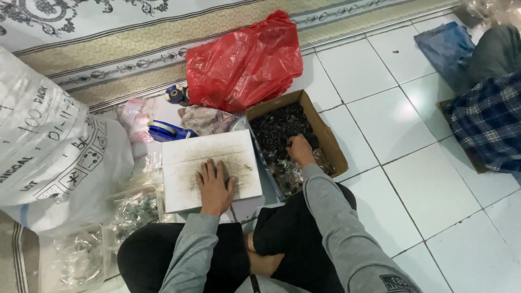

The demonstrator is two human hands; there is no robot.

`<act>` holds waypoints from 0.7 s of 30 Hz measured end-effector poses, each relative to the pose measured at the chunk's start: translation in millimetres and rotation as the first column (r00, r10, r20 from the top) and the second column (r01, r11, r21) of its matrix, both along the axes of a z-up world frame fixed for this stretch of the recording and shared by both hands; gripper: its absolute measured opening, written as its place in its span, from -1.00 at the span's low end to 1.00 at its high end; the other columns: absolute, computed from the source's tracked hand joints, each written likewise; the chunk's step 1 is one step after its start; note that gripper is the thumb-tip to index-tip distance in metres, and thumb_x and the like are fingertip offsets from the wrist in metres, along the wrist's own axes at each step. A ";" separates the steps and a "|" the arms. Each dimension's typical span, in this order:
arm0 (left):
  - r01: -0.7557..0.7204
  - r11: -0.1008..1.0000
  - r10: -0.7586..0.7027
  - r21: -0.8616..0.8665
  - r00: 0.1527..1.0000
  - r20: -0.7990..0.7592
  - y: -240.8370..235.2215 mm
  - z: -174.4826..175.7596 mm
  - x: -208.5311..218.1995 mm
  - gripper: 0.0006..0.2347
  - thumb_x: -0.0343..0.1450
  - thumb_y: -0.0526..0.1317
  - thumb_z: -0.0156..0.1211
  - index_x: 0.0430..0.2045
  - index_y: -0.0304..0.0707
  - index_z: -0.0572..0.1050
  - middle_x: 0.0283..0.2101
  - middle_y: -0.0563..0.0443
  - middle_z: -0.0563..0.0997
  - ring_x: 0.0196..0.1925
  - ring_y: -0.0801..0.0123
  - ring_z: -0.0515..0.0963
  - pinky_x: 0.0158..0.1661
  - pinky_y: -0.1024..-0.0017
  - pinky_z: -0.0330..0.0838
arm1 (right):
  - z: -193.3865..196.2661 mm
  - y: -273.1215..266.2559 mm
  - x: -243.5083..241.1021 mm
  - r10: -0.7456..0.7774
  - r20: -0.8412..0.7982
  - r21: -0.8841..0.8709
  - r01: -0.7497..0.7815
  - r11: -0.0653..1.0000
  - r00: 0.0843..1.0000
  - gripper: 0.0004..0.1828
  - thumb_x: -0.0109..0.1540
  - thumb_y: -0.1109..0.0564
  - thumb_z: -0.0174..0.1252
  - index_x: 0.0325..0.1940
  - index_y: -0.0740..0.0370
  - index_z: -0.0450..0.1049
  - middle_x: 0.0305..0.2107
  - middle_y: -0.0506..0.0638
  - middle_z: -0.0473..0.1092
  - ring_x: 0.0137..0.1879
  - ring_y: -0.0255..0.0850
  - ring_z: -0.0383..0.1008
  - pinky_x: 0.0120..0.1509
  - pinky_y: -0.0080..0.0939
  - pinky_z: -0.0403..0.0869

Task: Sorting and arranging small metal components from a box onto a white board for inspection or counting.

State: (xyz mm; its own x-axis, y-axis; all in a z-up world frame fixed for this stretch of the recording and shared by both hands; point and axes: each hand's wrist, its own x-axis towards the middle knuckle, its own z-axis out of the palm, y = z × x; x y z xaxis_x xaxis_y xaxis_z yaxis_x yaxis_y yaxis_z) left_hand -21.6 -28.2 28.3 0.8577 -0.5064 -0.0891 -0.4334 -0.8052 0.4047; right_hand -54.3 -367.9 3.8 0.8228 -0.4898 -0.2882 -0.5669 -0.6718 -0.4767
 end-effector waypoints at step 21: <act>-0.275 0.607 -0.139 -0.746 0.887 -0.440 -82.1 59.9 -32.4 -0.72 0.47 -0.30 0.27 0.07 -0.36 0.55 -0.09 -0.29 0.64 0.03 -0.06 0.66 0.06 0.09 0.56 | 33.7 76.9 -45.9 -0.308 0.218 0.917 -0.087 0.389 0.926 -0.76 0.29 0.13 0.32 -0.05 0.34 0.57 -0.38 0.03 0.52 -0.34 -0.24 0.56 -0.35 -0.32 0.54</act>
State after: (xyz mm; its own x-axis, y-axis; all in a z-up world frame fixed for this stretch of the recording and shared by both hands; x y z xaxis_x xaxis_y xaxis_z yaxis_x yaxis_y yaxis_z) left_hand -53.9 -110.3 88.3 0.8671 -0.4961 -0.0446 -0.0129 -0.1118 0.9937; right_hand -100.2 -291.0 37.5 0.9103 -0.1939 -0.3658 -0.2914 0.3275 -0.8988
